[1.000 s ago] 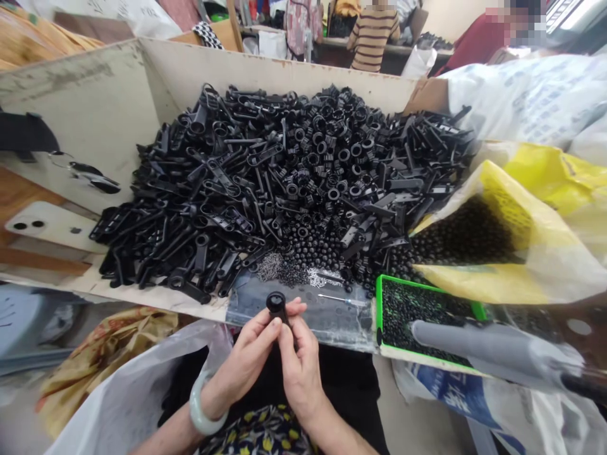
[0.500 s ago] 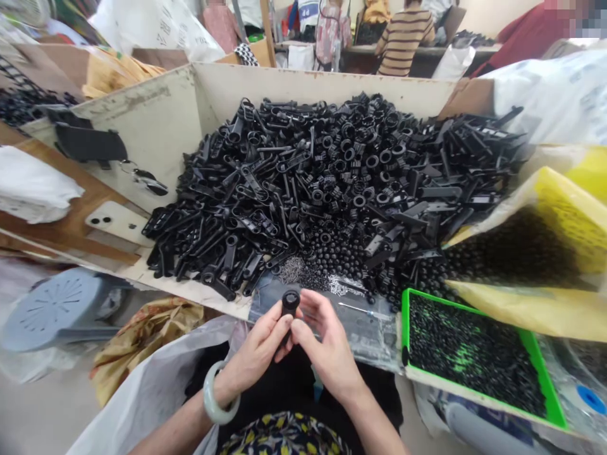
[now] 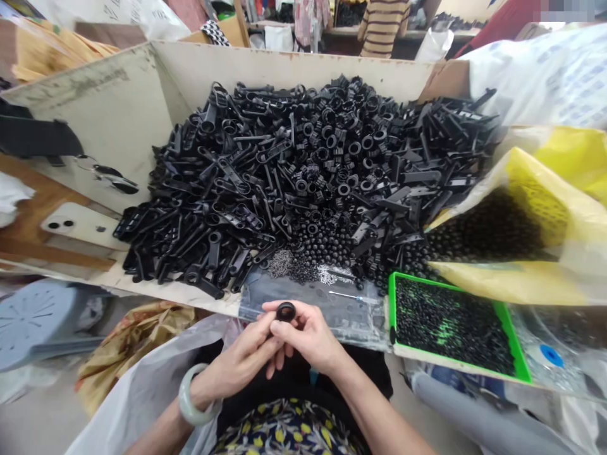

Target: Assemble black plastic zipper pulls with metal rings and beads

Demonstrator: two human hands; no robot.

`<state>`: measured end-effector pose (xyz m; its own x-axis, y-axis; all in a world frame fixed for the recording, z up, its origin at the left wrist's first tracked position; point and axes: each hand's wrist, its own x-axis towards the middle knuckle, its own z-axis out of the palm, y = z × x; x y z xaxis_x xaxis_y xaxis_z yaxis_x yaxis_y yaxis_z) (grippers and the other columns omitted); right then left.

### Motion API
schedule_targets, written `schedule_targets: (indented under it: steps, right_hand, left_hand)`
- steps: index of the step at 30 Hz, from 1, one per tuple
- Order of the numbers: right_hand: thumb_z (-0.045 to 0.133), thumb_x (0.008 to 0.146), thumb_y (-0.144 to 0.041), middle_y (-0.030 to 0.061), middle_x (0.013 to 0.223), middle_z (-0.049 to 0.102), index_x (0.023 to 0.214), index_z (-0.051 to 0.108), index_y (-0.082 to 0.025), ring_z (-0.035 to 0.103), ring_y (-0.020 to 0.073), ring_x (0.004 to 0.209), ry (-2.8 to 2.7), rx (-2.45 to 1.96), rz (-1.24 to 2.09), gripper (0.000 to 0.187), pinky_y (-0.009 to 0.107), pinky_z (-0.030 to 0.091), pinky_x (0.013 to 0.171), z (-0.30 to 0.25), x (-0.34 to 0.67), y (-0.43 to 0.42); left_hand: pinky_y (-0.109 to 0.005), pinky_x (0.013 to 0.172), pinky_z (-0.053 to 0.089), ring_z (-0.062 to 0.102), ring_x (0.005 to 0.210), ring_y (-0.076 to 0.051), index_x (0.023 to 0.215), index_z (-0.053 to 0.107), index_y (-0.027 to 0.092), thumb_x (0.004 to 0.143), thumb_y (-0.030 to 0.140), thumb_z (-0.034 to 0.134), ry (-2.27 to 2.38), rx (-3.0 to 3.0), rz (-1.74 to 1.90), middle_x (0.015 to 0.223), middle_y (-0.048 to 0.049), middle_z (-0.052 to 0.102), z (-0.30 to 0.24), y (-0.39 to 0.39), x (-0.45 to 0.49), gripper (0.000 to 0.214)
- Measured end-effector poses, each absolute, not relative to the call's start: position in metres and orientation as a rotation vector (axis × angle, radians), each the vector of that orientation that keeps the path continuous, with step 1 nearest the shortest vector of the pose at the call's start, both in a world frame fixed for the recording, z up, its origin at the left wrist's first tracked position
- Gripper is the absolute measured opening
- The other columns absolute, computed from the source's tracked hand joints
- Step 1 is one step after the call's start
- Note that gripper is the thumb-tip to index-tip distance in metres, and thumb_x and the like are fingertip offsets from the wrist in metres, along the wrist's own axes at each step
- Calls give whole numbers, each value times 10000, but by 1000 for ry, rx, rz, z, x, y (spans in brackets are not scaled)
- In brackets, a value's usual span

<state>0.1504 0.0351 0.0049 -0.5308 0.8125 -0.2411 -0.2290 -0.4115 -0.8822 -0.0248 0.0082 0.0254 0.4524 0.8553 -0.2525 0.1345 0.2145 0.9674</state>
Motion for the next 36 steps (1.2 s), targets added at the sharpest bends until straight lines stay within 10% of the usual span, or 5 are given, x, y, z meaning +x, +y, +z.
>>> schedule_targets:
  steps: [4, 8, 12, 22, 36]
  right_hand:
    - [795, 849, -569, 72, 1077, 770, 1360, 670, -249, 683, 127, 603, -1091, -885, 1971, 616, 245, 544, 543, 10, 149, 33]
    - [782, 790, -717, 122, 1486, 594, 1528, 515, -321, 659, 262, 1227, -863, -804, 1859, 879, 409, 582, 953, 17, 145, 26]
    - [733, 878, -647, 70, 1015, 732, 1183, 746, -225, 680, 159, 815, -691, -879, 2004, 520, 303, 565, 774, 11, 145, 19]
    - [612, 1035, -379, 60, 979, 706, 1025, 755, -226, 650, 194, 884, -1952, -1379, 729, 209, 335, 499, 831, -27, 190, 44]
    - [610, 1041, -368, 92, 1094, 697, 1167, 693, -235, 584, 274, 999, -2156, -1701, -46, 201, 407, 403, 831, -13, 244, 86]
  left_hand:
    - [-315, 670, 594, 672, 743, -208, 1212, 695, 222, 1019, 496, 560, 1033, 1174, 778, 908, -73, 711, 13, 3, -23, 360]
    - [-570, 1196, 410, 537, 1395, -377, 1020, 800, 280, 1005, 505, 574, 1006, 1284, 1095, 1452, -103, 649, 15, 13, -29, 320]
    - [-641, 1301, 121, 88, 1637, -375, 1142, 807, 369, 991, 493, 604, 984, 1619, 1036, 1749, 50, 256, 24, 26, -30, 282]
    - [-430, 1123, 489, 633, 1290, -265, 1375, 627, 290, 1026, 372, 573, 1359, 1389, 1085, 1407, -88, 659, -1, 33, -67, 362]
    - [-448, 837, 360, 538, 1006, -300, 1030, 704, 200, 1015, 315, 605, 1616, 2489, 570, 1005, -107, 667, -1, 130, 54, 154]
